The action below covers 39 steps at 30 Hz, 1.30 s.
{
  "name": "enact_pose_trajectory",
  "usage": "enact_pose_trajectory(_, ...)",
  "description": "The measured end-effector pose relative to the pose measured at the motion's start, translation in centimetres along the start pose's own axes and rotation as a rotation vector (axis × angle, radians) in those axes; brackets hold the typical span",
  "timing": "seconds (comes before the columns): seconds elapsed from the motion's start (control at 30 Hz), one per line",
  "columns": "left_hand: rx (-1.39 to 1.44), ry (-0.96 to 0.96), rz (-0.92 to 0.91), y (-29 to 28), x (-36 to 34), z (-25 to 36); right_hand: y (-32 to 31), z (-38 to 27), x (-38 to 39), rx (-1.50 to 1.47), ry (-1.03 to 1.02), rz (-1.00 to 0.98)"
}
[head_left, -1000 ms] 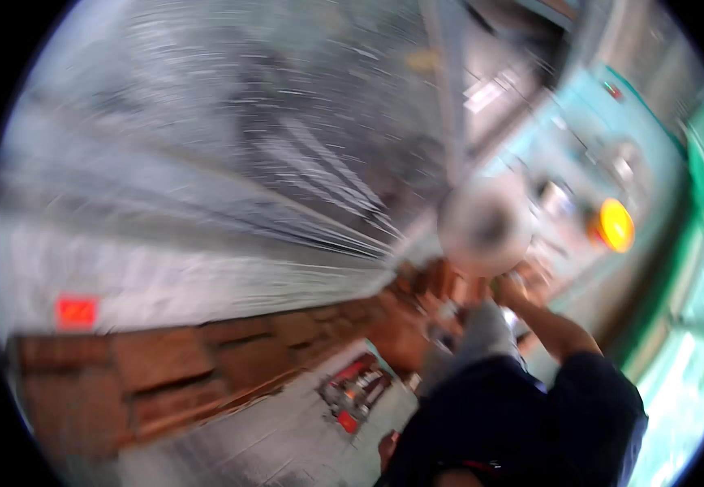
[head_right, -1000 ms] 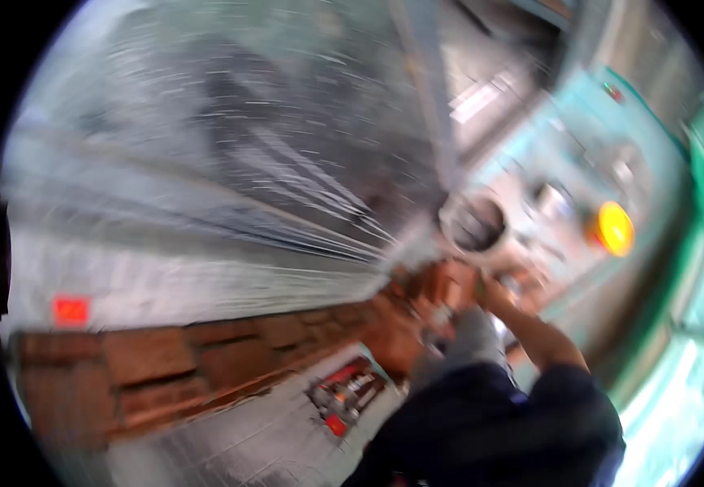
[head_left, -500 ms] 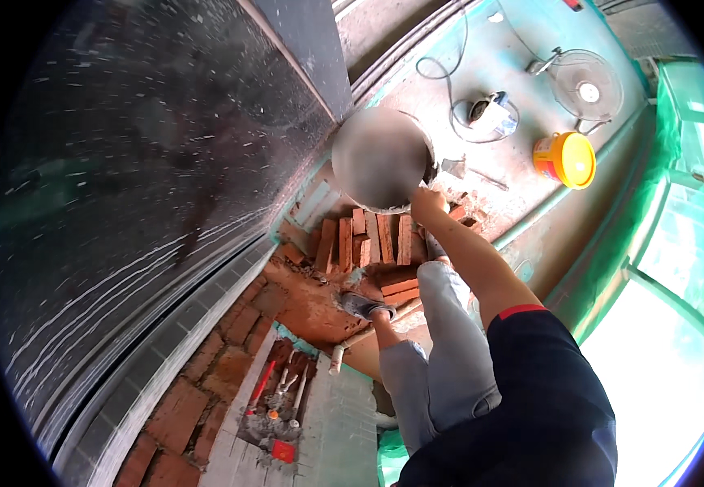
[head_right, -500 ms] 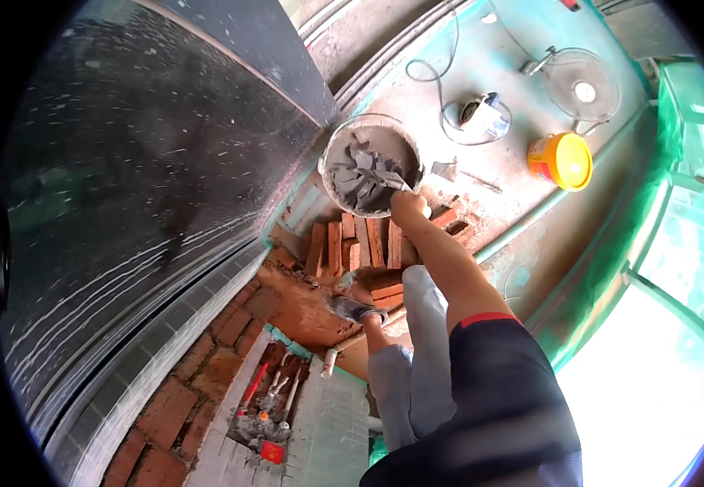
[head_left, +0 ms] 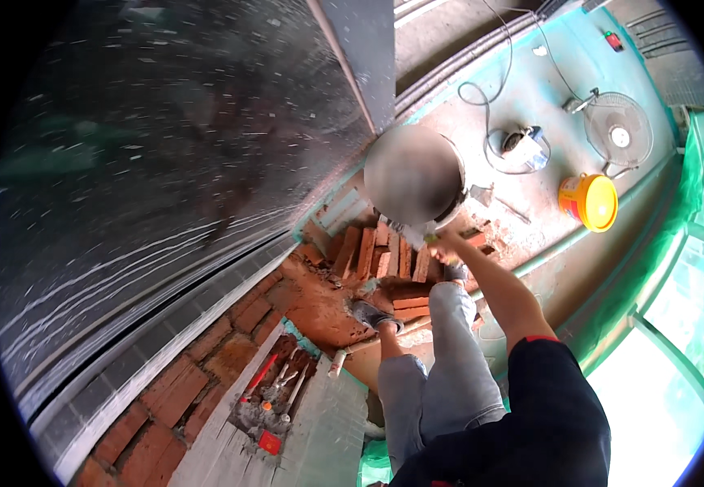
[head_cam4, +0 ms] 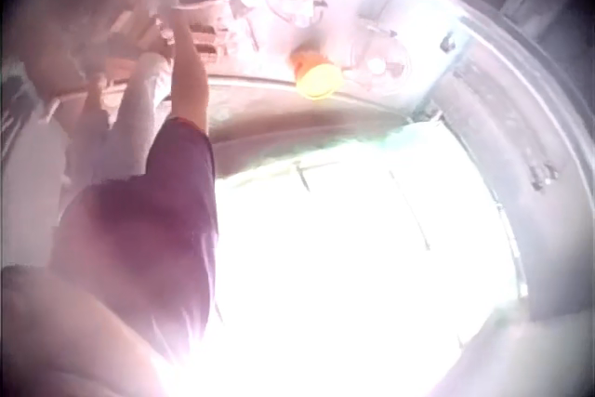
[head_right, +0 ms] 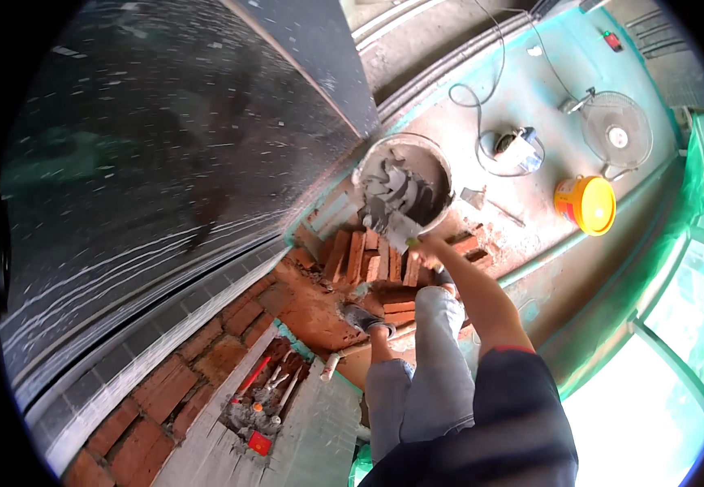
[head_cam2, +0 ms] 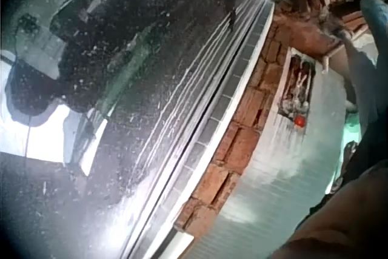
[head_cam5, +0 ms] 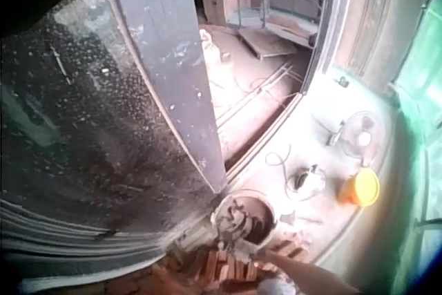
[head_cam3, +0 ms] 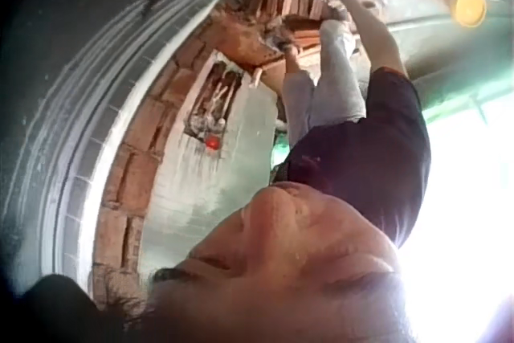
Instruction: The person lays bricks to build a wall, applying mortar with a trowel to each brick and the wall surface before positioning the bricks and removing excess mortar.
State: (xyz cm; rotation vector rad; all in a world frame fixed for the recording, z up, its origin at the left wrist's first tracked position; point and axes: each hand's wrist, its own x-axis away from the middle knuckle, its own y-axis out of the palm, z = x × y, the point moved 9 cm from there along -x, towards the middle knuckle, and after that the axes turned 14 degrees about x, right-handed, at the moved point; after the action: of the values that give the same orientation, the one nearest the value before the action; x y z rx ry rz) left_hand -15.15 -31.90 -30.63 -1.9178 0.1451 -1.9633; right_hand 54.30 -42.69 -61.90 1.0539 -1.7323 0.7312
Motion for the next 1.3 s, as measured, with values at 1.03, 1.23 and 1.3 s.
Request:
enact_pose_trajectory(1.03,0.939,0.61,0.109,-24.5,-12.9,6.6,48.9,-63.5,89.8,0.388,-2.355,0.702)
enact_pose_trajectory(1.23,0.968,0.644,0.071,-26.7,-13.7,8.3,50.5,-62.5,88.1,0.612,-2.293,0.877)
enact_pose_trajectory(1.3,0.971,0.65,0.057,-27.2,-14.0,8.7,50.0,-61.4,88.2,0.57,-2.368,0.984)
